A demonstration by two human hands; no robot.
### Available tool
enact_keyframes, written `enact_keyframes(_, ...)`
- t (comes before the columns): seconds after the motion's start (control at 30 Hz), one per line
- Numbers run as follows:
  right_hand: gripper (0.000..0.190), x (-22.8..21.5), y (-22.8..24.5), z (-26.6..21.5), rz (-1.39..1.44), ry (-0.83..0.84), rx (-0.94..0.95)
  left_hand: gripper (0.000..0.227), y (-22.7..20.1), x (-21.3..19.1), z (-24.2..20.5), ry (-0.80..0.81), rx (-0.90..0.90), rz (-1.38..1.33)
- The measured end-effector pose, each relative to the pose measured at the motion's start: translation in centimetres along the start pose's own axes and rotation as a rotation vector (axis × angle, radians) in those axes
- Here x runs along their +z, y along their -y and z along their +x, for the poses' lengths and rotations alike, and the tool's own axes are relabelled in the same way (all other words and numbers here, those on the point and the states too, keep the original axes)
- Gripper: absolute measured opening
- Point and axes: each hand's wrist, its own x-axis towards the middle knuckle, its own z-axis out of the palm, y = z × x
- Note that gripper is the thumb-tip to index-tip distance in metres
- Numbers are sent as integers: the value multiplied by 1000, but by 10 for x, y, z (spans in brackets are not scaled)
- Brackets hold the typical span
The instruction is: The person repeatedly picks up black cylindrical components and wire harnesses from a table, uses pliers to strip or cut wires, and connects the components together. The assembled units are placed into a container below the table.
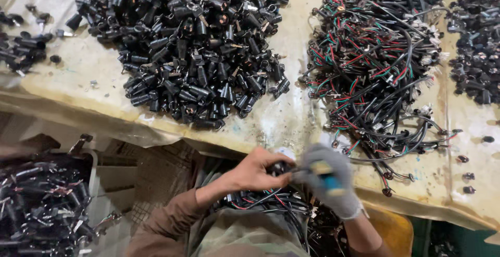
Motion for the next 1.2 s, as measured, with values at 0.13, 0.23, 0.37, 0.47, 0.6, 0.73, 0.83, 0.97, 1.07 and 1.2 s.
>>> enact_keyframes(0.13, 25, 5, 13, 17, -10, 373, -26, 26, -11, -12, 3, 277, 135, 153)
enact_keyframes(0.23, 21, 28, 17, 9, 13, 221, 27, 25, -14, -13, -5, 238, 193, 315)
enact_keyframes(0.37, 17, 46, 15, -15, -103, -111, 99, 23, -18, -5, -9, -4, 145, 352)
enact_keyframes(0.47, 27, 37, 14, -36, 686, -225, 173, 20, -21, 15, -16, -34, 205, 416)
enact_keyframes(0.6, 46, 29, 20, -52, 1424, 33, 48, 23, -26, 46, -39, 41, 260, 444)
enact_keyframes(0.73, 46, 38, 21, -58, 1501, -34, 248, 29, -23, 62, -50, 68, 128, 400)
enact_keyframes(0.83, 49, 51, 18, -68, 1333, -132, 283, 28, -20, 67, -50, 17, 104, 336)
enact_keyframes(0.97, 52, 50, 11, -65, 1032, -208, 287, 26, -28, 45, -31, 85, 100, 399)
enact_keyframes(1.07, 46, 20, 1, -42, 1028, -473, 280, 23, -43, 4, -28, 213, 169, 228)
enact_keyframes(1.2, 20, -39, -45, 8, -510, -583, 65, 30, -39, -39, -49, 566, 234, -234)
